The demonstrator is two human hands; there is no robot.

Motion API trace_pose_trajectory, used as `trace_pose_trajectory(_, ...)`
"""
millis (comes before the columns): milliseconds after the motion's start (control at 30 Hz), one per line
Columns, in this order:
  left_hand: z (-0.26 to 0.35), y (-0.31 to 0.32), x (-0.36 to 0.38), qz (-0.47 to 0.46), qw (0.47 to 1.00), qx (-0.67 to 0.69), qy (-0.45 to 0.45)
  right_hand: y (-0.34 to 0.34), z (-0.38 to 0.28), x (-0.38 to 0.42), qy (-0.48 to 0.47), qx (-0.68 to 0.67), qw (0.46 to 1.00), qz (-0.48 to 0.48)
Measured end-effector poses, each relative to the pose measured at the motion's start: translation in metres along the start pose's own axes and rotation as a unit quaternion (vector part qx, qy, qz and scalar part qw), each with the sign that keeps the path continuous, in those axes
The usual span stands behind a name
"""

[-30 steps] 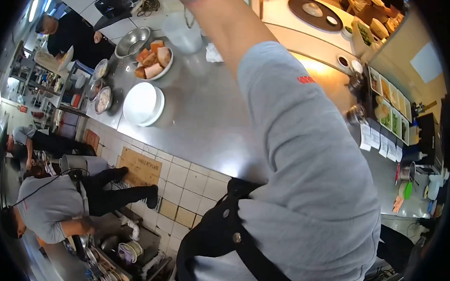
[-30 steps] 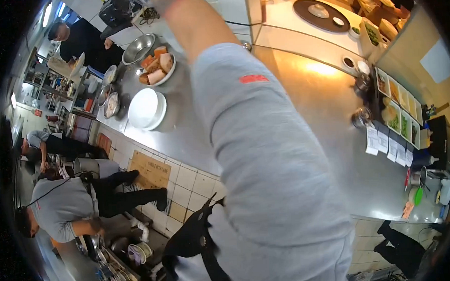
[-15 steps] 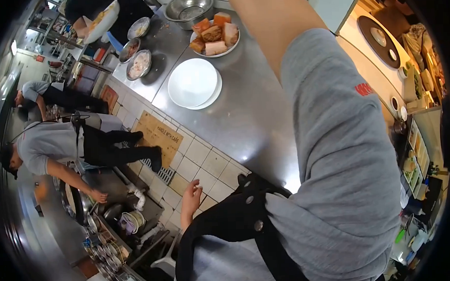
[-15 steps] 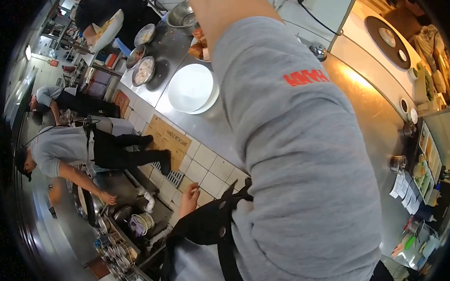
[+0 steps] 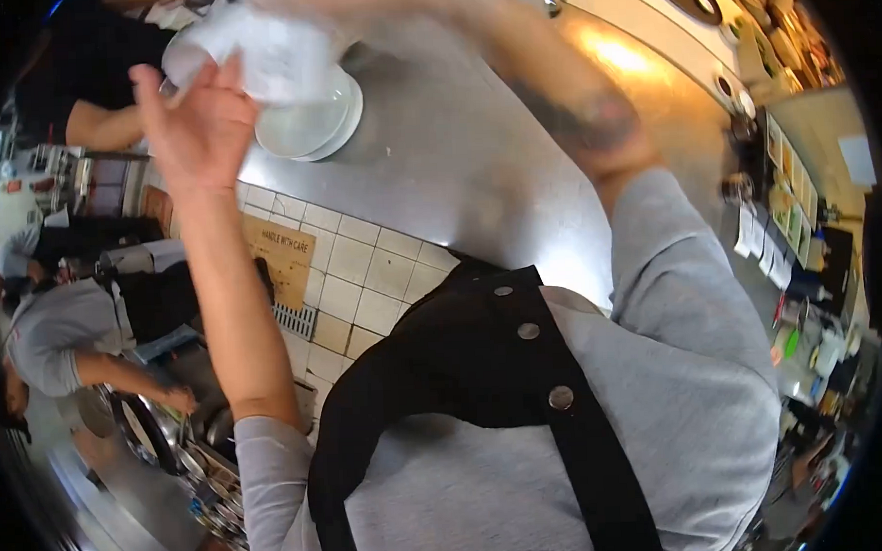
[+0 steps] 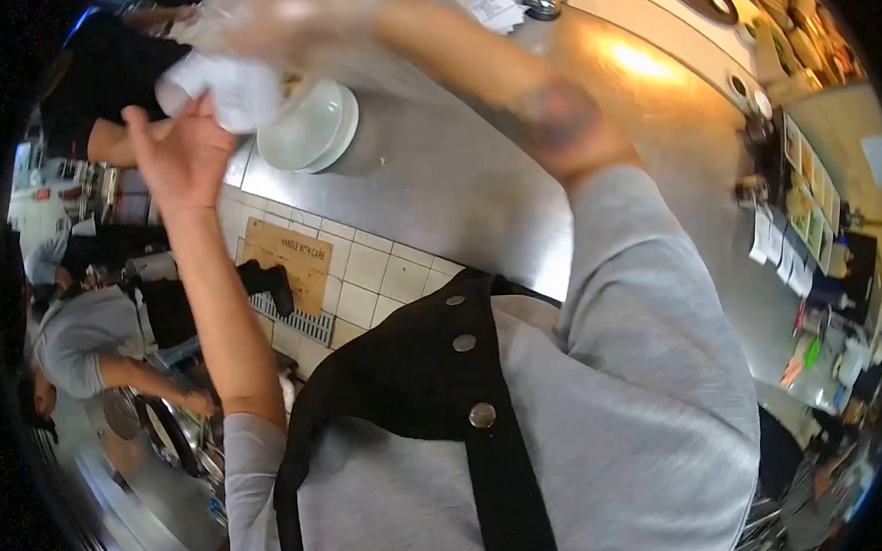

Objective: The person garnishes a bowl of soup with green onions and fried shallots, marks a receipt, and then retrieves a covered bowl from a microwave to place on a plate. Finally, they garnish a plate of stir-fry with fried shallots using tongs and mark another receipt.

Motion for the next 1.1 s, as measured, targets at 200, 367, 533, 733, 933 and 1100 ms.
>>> trace_pose_trajectory(200,-0.102,0.027,0.003,0.074,0.980,-0.174,-0.055,0.026,-0.008,0.142,0.225,0.022,0.969,0.096)
trace_pose_trajectory(367,-0.084,-0.031,-0.088,0.100,0.887,-0.440,-0.103,0.019,0.035,0.238,0.264,0.031,0.924,0.276)
trace_pose_trajectory(533,-0.025,-0.034,-0.131,0.042,0.455,-0.889,0.031,0.009,0.061,0.405,0.358,-0.087,0.776,0.512)
trace_pose_trajectory(733,-0.063,0.003,-0.130,0.007,0.528,-0.846,0.071,0.025,0.032,0.530,0.244,-0.256,0.635,0.687)
trace_pose_trajectory(933,-0.067,-0.010,-0.146,0.021,0.585,-0.806,0.081,0.036,0.027,0.581,0.236,-0.255,0.588,0.730)
trace_pose_trajectory(1100,-0.029,-0.038,-0.153,0.071,0.617,-0.779,0.086,0.032,0.028,0.593,0.231,-0.266,0.574,0.739)
Point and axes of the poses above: each hand's wrist, its own x-axis away from the middle knuckle, its own y-axis out of the palm, z = x × y, the point moved 4 cm from there along -x, towards the middle knuckle, and after that the axes turned 14 degrees about -x, right-handed, at the moved point
